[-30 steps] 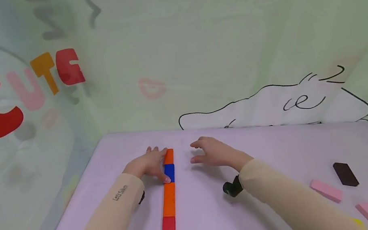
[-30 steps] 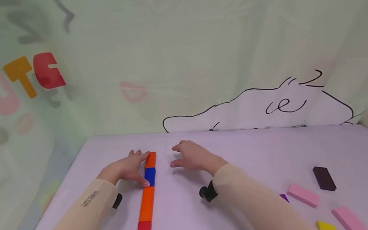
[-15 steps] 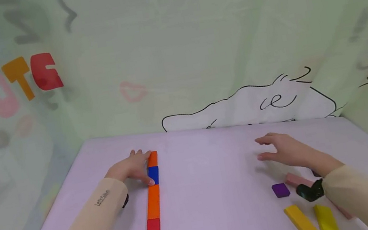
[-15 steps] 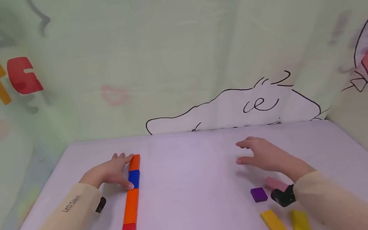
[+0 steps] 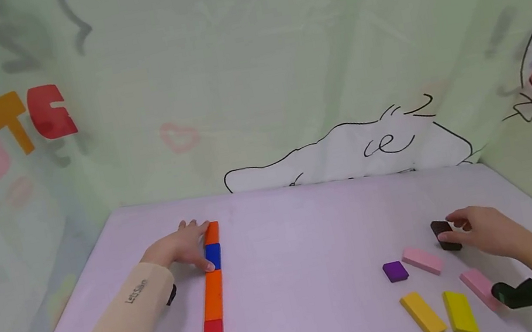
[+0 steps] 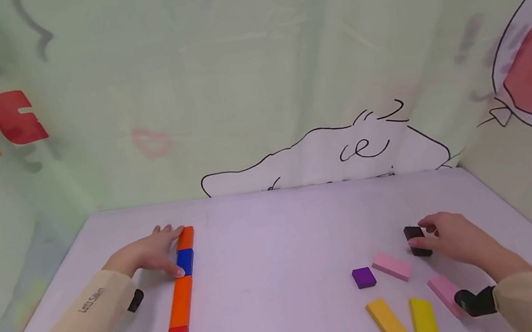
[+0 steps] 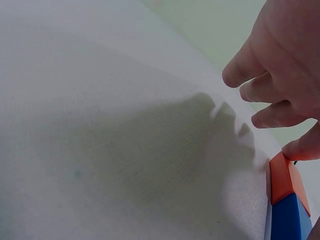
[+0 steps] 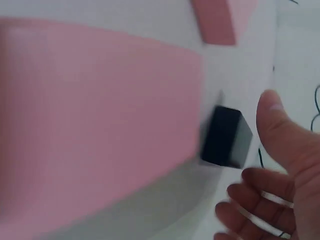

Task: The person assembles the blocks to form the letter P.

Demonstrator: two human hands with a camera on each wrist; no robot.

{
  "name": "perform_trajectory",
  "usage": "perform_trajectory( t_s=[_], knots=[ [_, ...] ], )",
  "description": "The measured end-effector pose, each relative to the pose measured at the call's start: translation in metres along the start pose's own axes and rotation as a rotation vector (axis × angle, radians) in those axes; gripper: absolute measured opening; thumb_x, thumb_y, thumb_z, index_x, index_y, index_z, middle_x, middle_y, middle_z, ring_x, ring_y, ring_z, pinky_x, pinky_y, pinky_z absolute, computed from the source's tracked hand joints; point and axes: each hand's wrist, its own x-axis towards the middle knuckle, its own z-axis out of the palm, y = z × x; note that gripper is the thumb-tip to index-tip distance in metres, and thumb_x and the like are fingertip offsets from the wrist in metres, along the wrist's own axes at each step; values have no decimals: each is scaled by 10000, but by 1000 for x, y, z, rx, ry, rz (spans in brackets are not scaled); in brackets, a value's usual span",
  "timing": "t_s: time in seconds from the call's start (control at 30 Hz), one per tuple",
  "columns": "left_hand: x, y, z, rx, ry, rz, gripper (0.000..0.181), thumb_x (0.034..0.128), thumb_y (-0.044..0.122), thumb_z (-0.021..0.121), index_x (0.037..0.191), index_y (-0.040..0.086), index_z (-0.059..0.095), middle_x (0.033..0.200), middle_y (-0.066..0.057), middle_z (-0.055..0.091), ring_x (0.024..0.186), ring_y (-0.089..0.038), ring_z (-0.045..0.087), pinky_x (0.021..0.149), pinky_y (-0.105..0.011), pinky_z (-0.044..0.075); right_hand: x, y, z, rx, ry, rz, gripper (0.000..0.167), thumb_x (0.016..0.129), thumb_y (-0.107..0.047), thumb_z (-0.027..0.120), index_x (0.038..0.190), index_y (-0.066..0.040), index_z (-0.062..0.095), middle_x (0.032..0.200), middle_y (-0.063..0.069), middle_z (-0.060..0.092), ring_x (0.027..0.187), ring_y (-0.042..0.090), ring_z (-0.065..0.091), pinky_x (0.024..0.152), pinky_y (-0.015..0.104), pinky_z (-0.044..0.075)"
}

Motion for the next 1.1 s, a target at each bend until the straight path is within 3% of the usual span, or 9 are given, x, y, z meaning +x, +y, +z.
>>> perform_trajectory(
  t_s=[0.1,0.23,0.53,0.8,1.1],
  knots=[
    [0,-1,0,0,1,9,1000,844,307,833,1616,44,254,1676,-288,167,1556,-514,68,1213,-719,169,-6,-1,6,-36,-27,74,818,839,-571,772,1139,174,618,944,251,671,810,291,594,721,439,599],
    [-1,-1,-1,-9,1,9,1000,847,312,829,1619,49,251,1679,-285,160,1559,-510,62,1215,-719,162,-12,-7,9,-59,-55,129,739,833,-569,778,1035,131,652,842,153,671,756,237,565,688,413,575],
    [-2,1,-2,-15,-4,-9,996,854,320,822,1621,55,246,1681,-281,159,1563,-499,65,1219,-712,166,-14,-2,7,-48,-42,157,614,838,-385,832,1063,155,645,909,236,677,794,278,594,733,464,592],
    [-2,-3,-1,-15,-6,-9,992,852,312,824,1619,53,251,1680,-285,158,1561,-505,58,1218,-717,155,5,3,7,23,-12,38,486,864,-218,817,1128,159,663,974,250,704,838,286,621,771,486,600],
    [1,1,-3,-14,-12,-16,1006,853,324,823,1628,68,234,1690,-268,145,1570,-490,44,1227,-705,154,37,-48,0,31,-57,-77,393,863,-145,812,1132,118,698,967,195,729,853,273,633,796,479,600]
  ],
)
